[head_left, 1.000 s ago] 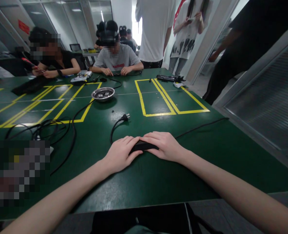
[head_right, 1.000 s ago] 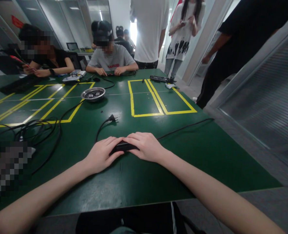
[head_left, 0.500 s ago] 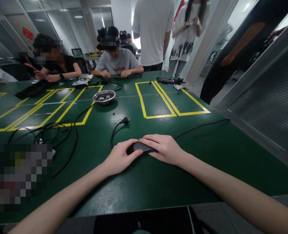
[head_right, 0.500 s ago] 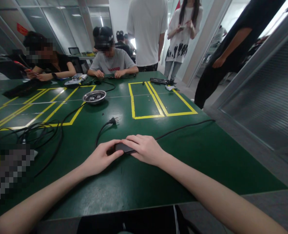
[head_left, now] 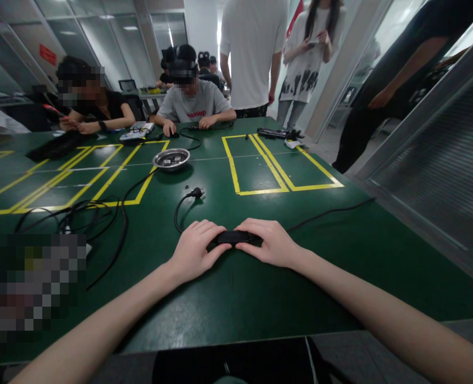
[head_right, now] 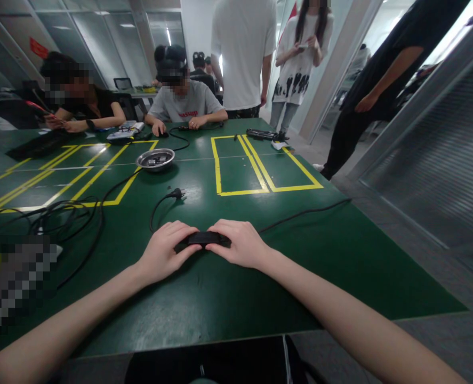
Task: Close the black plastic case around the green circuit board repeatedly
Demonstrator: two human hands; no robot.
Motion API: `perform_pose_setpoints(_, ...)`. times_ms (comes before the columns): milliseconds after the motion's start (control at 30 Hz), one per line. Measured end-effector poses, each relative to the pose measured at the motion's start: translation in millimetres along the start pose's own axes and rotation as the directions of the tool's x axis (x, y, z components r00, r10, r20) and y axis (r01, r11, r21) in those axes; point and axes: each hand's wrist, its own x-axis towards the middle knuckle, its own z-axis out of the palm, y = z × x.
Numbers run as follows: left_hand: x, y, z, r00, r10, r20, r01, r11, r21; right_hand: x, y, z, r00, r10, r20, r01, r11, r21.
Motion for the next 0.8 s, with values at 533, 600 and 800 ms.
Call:
perform_pose_setpoints(533,1,0,2.6,0.995,-0.082,0.064,0.084,0.996,-0.034,-1,2,-5,0.976,-0.034,0.216,0.086,0.967,-0.238)
perform_pose_setpoints(600,0,-2,1.5,0.998,-0.027,-0.048,0.028,1.000,0.012,-1,10,-7,0.995,0.040,0.094,-0.019,0.978,-0.210)
perform_pose_setpoints(800,1,-8,0.5,0.991,0.070,-0.115,-0.057,0.991,0.119,1,81,-47,0.779,0.381,-0.498,-0.384,0.918,0.101)
